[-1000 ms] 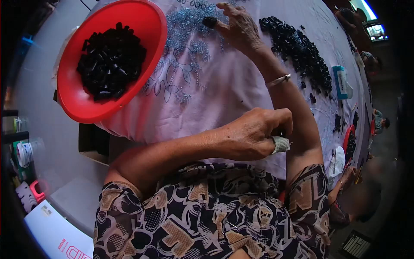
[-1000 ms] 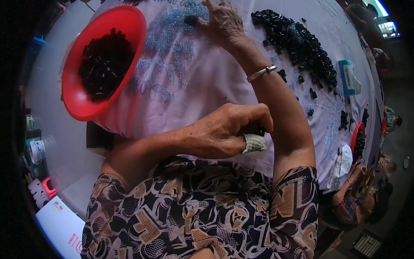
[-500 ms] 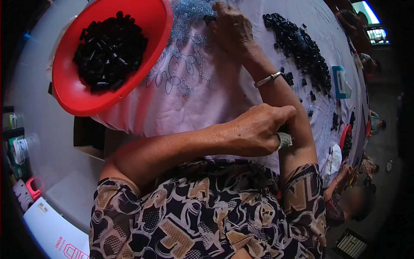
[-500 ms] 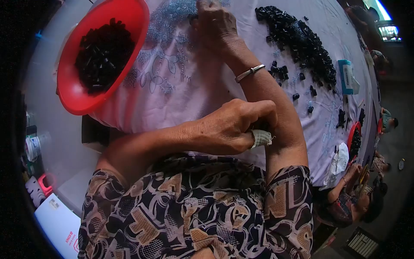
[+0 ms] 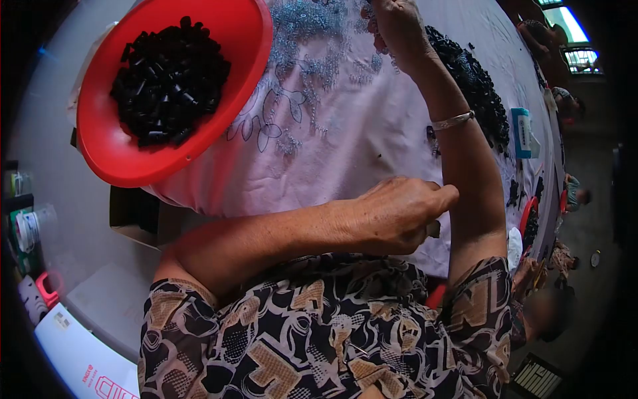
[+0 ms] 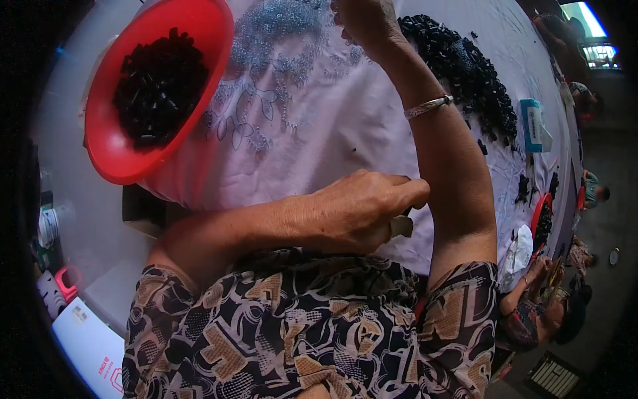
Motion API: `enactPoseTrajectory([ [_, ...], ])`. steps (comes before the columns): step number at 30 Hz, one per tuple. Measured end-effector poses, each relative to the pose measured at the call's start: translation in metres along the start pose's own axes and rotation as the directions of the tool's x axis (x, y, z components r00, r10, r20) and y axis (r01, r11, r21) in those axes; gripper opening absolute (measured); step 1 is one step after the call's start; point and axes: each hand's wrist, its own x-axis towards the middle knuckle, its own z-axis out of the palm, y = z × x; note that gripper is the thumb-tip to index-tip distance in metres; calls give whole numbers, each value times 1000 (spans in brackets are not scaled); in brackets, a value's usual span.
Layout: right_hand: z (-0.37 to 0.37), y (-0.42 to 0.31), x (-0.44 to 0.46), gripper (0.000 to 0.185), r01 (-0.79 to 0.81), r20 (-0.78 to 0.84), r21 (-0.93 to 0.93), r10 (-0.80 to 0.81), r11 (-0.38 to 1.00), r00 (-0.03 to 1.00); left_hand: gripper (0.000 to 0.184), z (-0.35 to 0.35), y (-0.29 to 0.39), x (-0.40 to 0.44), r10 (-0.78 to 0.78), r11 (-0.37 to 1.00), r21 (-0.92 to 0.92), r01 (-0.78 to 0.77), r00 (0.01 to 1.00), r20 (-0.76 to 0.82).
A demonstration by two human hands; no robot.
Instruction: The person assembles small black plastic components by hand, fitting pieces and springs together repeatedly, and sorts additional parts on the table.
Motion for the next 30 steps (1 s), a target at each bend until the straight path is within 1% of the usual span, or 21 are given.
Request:
enactPoseTrajectory([
  [3,-5,12,2,56,6,-4,10,-6,1000,1000,19,-2,3,0,-12,1000,6,12,999,31],
  [5,-5,16,3,57,12,-10,17,-12,1000,1000,22,-3,4,0,-101,994,52,95,986,130],
  [12,-5,0,8,58,18,-26,37,-17,999,1000,29,2,0,0,-44,996,82,33,989,141],
  [14,-4,-5,3,58,22,-29,50,-21,998,999,31,2,0,-1,-32,994,106,14,985,167],
  [17,1,-14,3,58,33,-34,71,-30,997,999,31,2,-4,-1,-14,994,107,-4,985,173],
  [23,-7,-17,-12,59,43,-41,102,-39,994,998,30,4,-3,0,-51,991,130,24,977,205],
  [26,-5,-22,-16,60,46,-47,123,-40,991,998,30,3,-3,0,-60,993,112,35,972,226],
  [30,-10,-23,-27,60,44,-55,148,-36,988,998,30,7,-5,-2,-54,995,99,33,975,216],
])
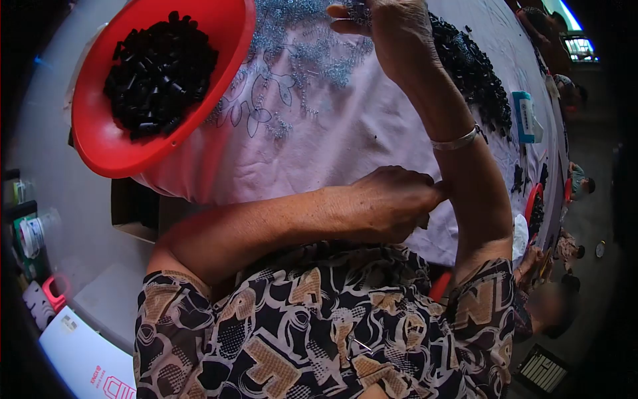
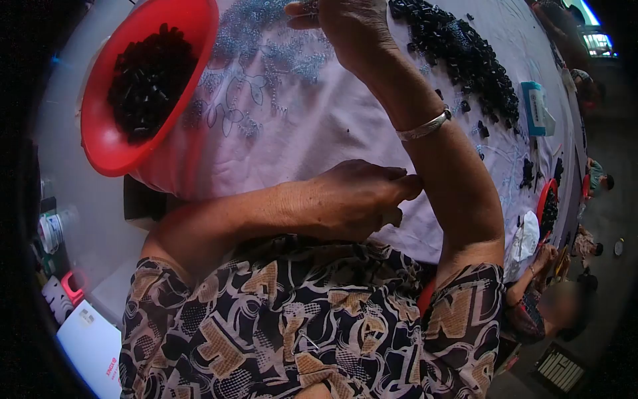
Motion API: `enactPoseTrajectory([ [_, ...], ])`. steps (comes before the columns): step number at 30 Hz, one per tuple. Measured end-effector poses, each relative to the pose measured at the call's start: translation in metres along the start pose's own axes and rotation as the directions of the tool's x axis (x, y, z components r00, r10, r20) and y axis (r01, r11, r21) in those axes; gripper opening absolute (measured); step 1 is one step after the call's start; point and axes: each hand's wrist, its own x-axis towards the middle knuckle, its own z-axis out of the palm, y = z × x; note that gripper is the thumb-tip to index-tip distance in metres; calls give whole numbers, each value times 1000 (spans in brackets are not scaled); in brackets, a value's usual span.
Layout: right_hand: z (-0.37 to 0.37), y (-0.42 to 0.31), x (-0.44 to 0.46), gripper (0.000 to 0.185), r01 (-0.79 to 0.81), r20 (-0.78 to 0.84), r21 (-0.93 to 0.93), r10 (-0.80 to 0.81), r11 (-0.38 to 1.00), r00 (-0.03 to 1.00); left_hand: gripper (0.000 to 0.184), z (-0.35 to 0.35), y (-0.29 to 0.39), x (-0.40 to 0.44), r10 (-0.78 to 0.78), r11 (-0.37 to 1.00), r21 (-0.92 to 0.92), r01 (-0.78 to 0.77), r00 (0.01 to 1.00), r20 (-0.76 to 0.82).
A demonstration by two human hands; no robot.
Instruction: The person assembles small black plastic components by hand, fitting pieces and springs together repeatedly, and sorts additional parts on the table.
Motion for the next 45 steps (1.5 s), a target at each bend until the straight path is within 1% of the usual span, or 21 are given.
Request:
enactPoseTrajectory([
  [3,-1,6,-5,61,1,-10,17,-1,1000,1000,33,1,0,0,-32,999,25,32,999,22],
  [5,-5,15,-6,61,6,-17,28,-5,1000,1000,24,6,-4,-1,52,995,85,-45,995,-84],
  [6,-9,20,-9,61,9,-20,33,-8,999,1000,24,6,-3,-1,52,995,86,-45,995,-84],
  [8,-13,31,-11,62,12,-25,44,-11,999,1000,33,4,-2,0,-10,996,92,9,1000,11],
  [11,-23,39,-21,62,20,-35,59,-18,998,999,31,0,0,1,-52,998,50,49,998,48],
  [14,-29,49,-23,62,32,-45,73,-29,997,999,29,-2,2,1,-51,996,72,47,997,58],
  [18,-26,37,-17,63,47,-54,83,-42,995,998,27,0,3,3,-55,995,83,52,998,43],
  [21,-16,12,-7,63,59,-65,97,-53,994,996,26,-3,2,2,-35,997,71,29,996,80],
  [23,-14,-4,-7,64,68,-71,110,-60,992,996,29,-3,3,0,23,995,99,-22,1000,-3],
  [24,-10,-14,-15,71,-81,71,165,70,983,995,29,-2,2,0,20,995,98,-19,1000,-4],
  [26,0,-22,-22,83,31,-36,190,-24,981,999,32,2,-1,-1,55,993,103,-50,997,-47],
  [27,-3,-26,-25,81,76,-28,187,-72,979,997,32,2,-1,-1,51,994,101,-46,998,-47],
  [28,-8,-34,-28,81,72,-25,191,-69,979,997,32,2,-2,-1,57,995,90,-53,997,-42],
  [30,-20,-48,-35,68,56,103,204,-78,977,992,31,3,-2,-1,62,995,78,-59,998,-33],
  [31,-20,-53,-41,62,115,49,188,-127,975,991,31,3,-3,-1,58,995,85,-57,998,-13],
  [33,-22,-64,-49,66,81,121,106,-94,991,988,30,5,-3,0,61,994,93,-62,998,12],
  [35,-26,-70,-51,71,56,81,105,-64,993,995,29,8,-6,1,48,993,101,-56,995,84],
  [39,-27,-66,-54,58,49,74,138,-60,989,995,23,10,-6,1,57,992,112,-65,995,76],
  [41,-26,-66,-56,52,48,63,139,-57,989,996,23,10,-6,1,22,992,124,-30,998,66],
  [43,-26,-68,-58,42,129,2,114,-130,985,991,23,11,-7,2,23,991,129,-33,996,84],
  [45,-28,-64,-55,37,142,-15,142,-141,980,990,23,13,-8,3,21,991,129,-34,995,102],
])
